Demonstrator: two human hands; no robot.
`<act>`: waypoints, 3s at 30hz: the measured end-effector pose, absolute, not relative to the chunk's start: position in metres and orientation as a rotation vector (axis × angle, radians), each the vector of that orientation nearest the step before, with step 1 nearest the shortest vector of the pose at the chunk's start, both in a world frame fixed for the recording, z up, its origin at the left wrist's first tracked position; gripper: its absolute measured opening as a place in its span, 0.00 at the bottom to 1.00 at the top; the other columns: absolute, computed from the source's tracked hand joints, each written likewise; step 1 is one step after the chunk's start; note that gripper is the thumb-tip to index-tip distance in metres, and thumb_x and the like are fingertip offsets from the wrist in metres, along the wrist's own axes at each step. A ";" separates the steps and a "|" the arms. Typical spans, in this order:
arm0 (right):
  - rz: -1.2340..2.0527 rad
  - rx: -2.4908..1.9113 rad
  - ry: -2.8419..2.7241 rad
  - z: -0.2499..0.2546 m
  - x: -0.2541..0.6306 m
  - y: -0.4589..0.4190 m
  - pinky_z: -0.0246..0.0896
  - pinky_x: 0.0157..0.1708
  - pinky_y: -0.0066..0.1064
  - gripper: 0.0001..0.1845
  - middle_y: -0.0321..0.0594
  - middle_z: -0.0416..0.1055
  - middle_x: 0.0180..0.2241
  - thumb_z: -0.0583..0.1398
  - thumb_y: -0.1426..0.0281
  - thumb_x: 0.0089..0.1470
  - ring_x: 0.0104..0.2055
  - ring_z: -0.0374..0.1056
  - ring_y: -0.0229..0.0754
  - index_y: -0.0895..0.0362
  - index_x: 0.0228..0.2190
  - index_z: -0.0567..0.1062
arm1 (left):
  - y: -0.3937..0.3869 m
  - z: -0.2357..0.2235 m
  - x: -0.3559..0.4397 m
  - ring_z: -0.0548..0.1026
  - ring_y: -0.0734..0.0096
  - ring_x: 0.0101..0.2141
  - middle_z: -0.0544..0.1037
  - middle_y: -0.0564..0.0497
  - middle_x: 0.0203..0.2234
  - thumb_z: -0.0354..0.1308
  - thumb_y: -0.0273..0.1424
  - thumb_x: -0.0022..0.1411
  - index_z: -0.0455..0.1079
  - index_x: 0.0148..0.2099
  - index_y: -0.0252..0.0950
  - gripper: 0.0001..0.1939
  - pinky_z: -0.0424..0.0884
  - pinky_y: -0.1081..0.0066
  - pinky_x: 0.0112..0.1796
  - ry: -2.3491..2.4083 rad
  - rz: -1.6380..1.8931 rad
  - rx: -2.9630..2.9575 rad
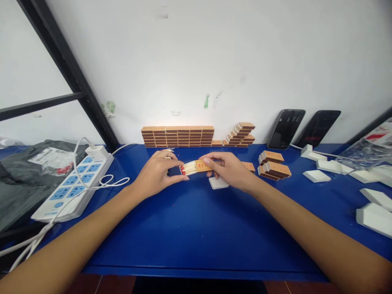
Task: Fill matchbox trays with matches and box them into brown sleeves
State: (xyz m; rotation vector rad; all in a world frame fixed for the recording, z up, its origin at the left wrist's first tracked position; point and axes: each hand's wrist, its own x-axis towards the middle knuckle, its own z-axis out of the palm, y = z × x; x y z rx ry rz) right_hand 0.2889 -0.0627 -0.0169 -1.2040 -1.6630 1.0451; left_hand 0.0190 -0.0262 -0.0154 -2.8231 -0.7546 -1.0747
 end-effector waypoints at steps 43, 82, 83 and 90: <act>0.892 -1.163 -1.645 -0.023 0.269 -0.075 0.66 0.30 0.31 0.24 0.40 0.75 0.33 0.55 0.50 0.67 0.31 0.70 0.40 0.56 0.46 0.79 | -0.028 -0.018 0.022 0.77 0.61 0.43 0.80 0.46 0.40 0.71 0.45 0.61 0.79 0.54 0.39 0.23 0.76 0.58 0.47 -0.687 -1.163 -2.876; 1.216 -0.976 -1.745 -0.008 0.243 -0.117 0.67 0.37 0.34 0.25 0.33 0.67 0.32 0.51 0.48 0.71 0.33 0.66 0.38 0.53 0.54 0.67 | -0.051 -0.012 0.037 0.76 0.61 0.43 0.81 0.48 0.41 0.75 0.45 0.53 0.68 0.67 0.42 0.42 0.73 0.58 0.49 -0.483 -1.287 -2.906; 1.199 -0.996 -1.756 -0.008 0.245 -0.115 0.68 0.38 0.35 0.26 0.33 0.68 0.32 0.51 0.48 0.71 0.33 0.66 0.38 0.53 0.57 0.66 | -0.050 -0.013 0.037 0.75 0.61 0.44 0.81 0.48 0.41 0.75 0.43 0.56 0.68 0.67 0.42 0.39 0.73 0.58 0.48 -0.488 -1.305 -2.888; 0.713 -1.105 -1.973 -0.009 0.272 -0.089 0.70 0.41 0.38 0.23 0.46 0.71 0.54 0.63 0.57 0.65 0.42 0.70 0.42 0.51 0.57 0.71 | -0.041 -0.019 0.031 0.77 0.63 0.45 0.81 0.47 0.45 0.70 0.36 0.64 0.73 0.63 0.42 0.26 0.76 0.59 0.49 -0.697 -1.369 -2.790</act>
